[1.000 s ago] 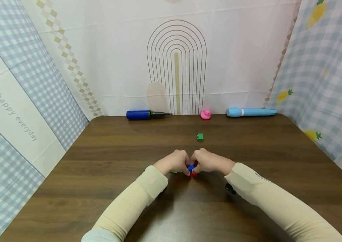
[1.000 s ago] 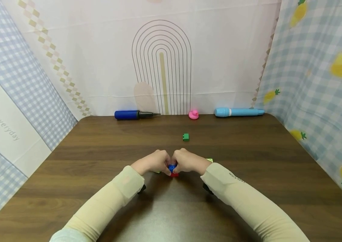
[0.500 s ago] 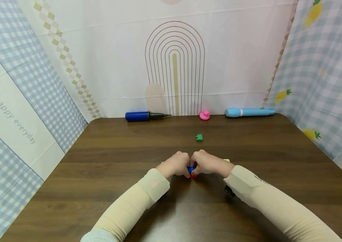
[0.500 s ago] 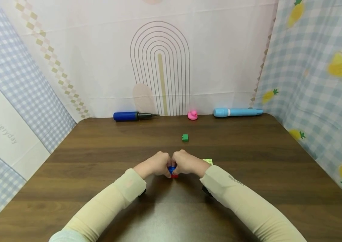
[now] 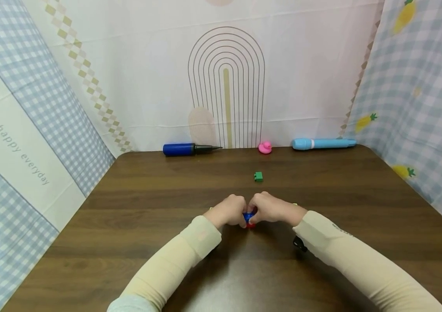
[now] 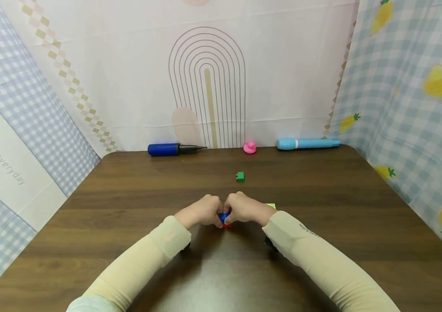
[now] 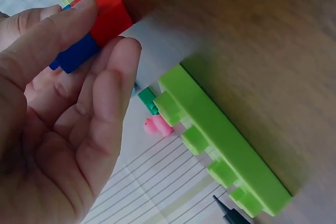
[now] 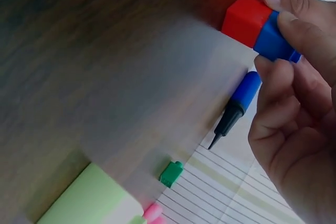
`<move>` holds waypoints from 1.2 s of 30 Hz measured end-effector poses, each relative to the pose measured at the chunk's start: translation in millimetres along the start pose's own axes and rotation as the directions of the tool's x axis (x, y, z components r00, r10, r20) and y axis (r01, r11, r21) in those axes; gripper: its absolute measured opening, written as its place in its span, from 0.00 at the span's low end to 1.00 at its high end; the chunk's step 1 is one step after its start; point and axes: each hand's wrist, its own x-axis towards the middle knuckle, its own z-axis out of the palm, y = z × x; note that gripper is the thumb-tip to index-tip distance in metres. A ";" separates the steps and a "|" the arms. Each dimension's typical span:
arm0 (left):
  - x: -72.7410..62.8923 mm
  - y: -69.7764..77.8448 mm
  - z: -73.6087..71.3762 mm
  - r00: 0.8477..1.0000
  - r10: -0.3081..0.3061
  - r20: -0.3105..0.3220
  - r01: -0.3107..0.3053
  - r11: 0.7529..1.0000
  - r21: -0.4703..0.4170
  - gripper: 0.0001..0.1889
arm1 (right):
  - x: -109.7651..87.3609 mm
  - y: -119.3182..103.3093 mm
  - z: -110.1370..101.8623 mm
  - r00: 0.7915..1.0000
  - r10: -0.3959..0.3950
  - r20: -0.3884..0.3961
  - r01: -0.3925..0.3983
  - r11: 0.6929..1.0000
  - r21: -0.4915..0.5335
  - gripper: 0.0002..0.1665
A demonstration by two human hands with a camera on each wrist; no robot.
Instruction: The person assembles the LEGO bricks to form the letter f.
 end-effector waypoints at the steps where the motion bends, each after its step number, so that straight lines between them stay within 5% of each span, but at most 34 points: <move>1: 0.1 0.2 -0.1 1.000 -0.004 0.003 0.004 1.000 -0.006 0.11 | -0.8 1.4 -0.8 1.000 -0.002 0.002 0.002 1.000 0.004 0.05; 10: -0.4 0.7 -0.8 0.999 -0.046 0.003 0.046 0.999 0.006 0.11 | -18.1 17.6 -17.5 0.995 -0.046 -0.086 0.049 0.998 0.040 0.17; 36: -3.4 -0.9 0.2 0.999 -0.052 0.015 0.052 0.998 0.023 0.10 | -10.0 13.0 -19.5 0.997 -0.020 -0.080 0.023 0.999 0.036 0.11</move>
